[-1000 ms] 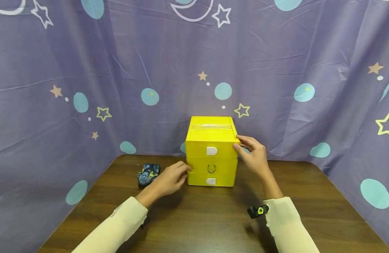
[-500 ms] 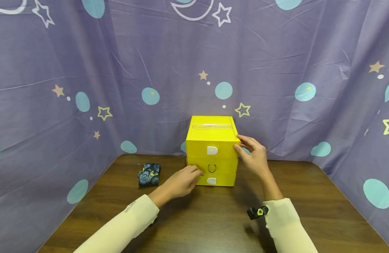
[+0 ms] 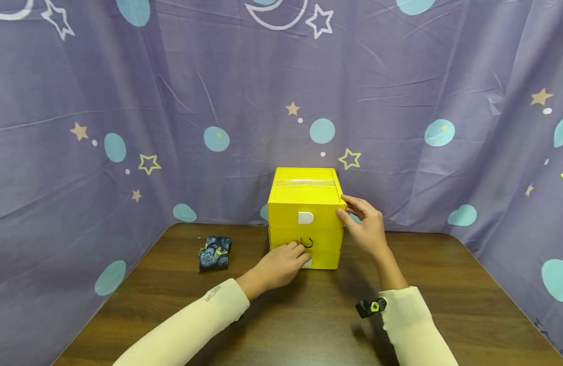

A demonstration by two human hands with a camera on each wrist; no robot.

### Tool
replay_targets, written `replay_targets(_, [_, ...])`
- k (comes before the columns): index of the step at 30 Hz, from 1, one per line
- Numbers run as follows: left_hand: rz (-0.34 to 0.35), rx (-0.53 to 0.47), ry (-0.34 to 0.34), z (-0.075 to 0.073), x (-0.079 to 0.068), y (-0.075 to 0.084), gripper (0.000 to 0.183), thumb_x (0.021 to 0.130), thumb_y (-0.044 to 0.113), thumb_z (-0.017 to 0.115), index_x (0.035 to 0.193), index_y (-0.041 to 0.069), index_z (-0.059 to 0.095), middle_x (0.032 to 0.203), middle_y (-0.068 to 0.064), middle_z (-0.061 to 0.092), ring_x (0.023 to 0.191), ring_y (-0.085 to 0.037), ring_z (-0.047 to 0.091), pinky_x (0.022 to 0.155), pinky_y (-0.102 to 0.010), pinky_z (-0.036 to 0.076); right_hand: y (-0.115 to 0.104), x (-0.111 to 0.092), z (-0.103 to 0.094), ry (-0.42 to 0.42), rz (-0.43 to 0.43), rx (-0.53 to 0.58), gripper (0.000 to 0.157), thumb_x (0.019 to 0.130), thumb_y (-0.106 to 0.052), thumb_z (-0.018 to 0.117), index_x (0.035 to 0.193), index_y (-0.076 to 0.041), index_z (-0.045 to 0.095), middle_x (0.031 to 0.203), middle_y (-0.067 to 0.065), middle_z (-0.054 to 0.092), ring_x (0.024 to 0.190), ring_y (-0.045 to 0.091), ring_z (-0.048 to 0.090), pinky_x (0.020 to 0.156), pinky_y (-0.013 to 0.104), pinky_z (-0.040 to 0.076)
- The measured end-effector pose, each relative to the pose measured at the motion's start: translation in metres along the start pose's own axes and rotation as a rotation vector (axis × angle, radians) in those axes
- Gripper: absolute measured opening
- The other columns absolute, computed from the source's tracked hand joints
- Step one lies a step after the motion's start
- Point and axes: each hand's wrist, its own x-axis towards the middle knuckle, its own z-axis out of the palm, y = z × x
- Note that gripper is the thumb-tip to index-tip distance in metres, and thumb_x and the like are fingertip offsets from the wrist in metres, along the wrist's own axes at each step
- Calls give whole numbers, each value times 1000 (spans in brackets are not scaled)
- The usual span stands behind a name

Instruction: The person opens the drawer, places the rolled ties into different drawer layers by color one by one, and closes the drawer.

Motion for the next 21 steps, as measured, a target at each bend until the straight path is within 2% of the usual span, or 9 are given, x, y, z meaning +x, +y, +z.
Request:
replay_targets(5, [43,143,-29,7,6,5,16,101,17,62,116,14,68,107,0,62,92,-18,58,75,-26,53,0,0,0,3,-7,-2,38,89,11,73,126,16,64,122,31,65,108,41,68,93,46,56])
replay_targets(13, [106,269,-82,15,10,10,25,102,23,63,125,18,66,117,2,63,104,-16,58,79,-26,53,-1,2,0,7,-22,-13,38,89,11,72,125,16,64,122,30,65,107,42,68,92,49,56])
replay_targets(21, [178,383,-107,22,15,12,23,103,22,61,126,20,66,119,1,60,108,-17,58,81,-26,53,-1,2,0,13,-40,-26,37,89,12,73,124,17,64,121,31,65,107,43,68,91,40,57])
